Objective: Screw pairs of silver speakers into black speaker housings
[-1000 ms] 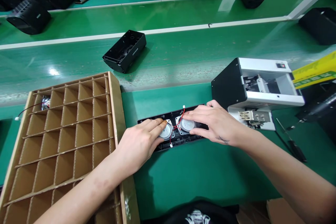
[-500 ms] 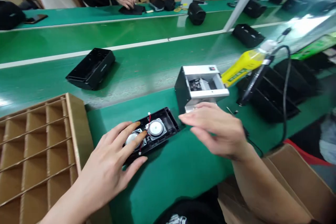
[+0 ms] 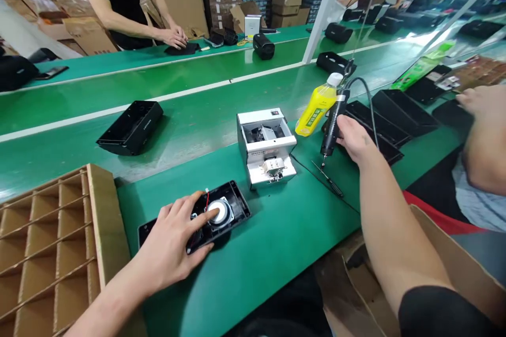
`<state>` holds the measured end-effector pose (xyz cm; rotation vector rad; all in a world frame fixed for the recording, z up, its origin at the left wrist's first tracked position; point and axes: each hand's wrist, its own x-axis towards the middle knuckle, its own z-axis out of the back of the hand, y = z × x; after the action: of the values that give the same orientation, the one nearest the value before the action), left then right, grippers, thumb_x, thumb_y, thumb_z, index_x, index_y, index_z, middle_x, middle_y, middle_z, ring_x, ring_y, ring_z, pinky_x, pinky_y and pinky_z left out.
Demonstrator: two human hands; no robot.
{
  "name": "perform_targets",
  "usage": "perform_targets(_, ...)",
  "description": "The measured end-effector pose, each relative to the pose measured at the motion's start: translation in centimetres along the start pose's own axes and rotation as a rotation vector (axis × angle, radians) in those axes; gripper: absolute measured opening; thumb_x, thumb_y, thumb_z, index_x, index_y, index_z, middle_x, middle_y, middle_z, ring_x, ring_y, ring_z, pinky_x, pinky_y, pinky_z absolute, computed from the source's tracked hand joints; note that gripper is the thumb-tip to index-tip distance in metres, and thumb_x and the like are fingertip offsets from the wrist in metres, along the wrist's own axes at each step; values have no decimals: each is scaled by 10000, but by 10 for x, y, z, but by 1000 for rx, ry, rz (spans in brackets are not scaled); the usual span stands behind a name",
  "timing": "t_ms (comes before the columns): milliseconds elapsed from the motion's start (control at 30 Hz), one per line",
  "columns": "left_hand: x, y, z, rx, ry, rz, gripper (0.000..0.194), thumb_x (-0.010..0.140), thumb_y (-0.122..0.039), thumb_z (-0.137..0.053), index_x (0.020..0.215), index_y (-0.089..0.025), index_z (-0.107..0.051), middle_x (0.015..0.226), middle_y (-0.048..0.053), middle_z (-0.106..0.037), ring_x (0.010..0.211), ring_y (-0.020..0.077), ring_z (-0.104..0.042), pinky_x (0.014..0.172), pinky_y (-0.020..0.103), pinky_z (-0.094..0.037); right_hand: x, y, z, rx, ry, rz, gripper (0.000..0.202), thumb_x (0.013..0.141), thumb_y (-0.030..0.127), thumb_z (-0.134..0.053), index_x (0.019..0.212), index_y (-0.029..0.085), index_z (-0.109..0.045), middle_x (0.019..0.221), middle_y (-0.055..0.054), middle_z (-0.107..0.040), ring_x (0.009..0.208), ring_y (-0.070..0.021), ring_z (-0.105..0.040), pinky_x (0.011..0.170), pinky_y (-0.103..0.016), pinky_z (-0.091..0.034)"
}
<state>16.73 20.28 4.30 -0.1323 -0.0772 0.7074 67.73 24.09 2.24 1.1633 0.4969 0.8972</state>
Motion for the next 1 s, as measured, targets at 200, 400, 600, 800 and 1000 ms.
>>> perform_targets(200,-15,-35,-6,-58,44,-4,608,871,-288,-644,1455,-394,-513,1609,117,-348,1340,397,-456,999,585,-466,22,-12,-5,537,286,-40,527,999,632,-490,1124,136,-616,915,-54,-625,752,-136,-601,681,-297,-556)
perform_targets(400,-9,-41,-10,-52,40,6,642,839,-293,-680,1452,-397,-519,1608,111,-371,1336,389,-469,994,579,-484,14,7,13,840,337,141,485,819,692,-674,1022,254,-630,874,-16,-549,724,-115,-482,602,-217,-471)
perform_targets(600,-16,-54,-10,110,-149,-41,583,887,-321,-637,1456,-356,-516,1640,113,-366,1424,422,-419,1048,672,-451,10,31,18,763,274,253,362,841,691,-598,1038,393,-660,897,-5,-524,620,-142,-326,486,-247,-350)
perform_targets(800,61,-163,3,-269,-100,-88,460,949,-333,-566,1403,-260,-558,1538,107,-524,1279,277,-612,1017,421,-579,-5,41,13,634,187,317,408,928,657,-367,1176,430,-598,901,-14,-464,617,-183,-229,555,-290,-281)
perform_targets(1000,192,-232,-17,-228,277,94,640,851,-313,-725,1424,-100,-536,1662,296,-204,1270,423,-577,944,496,-573,-18,53,22,617,187,323,428,909,667,-367,1112,385,-618,805,-6,-350,620,-182,-104,576,-284,-192)
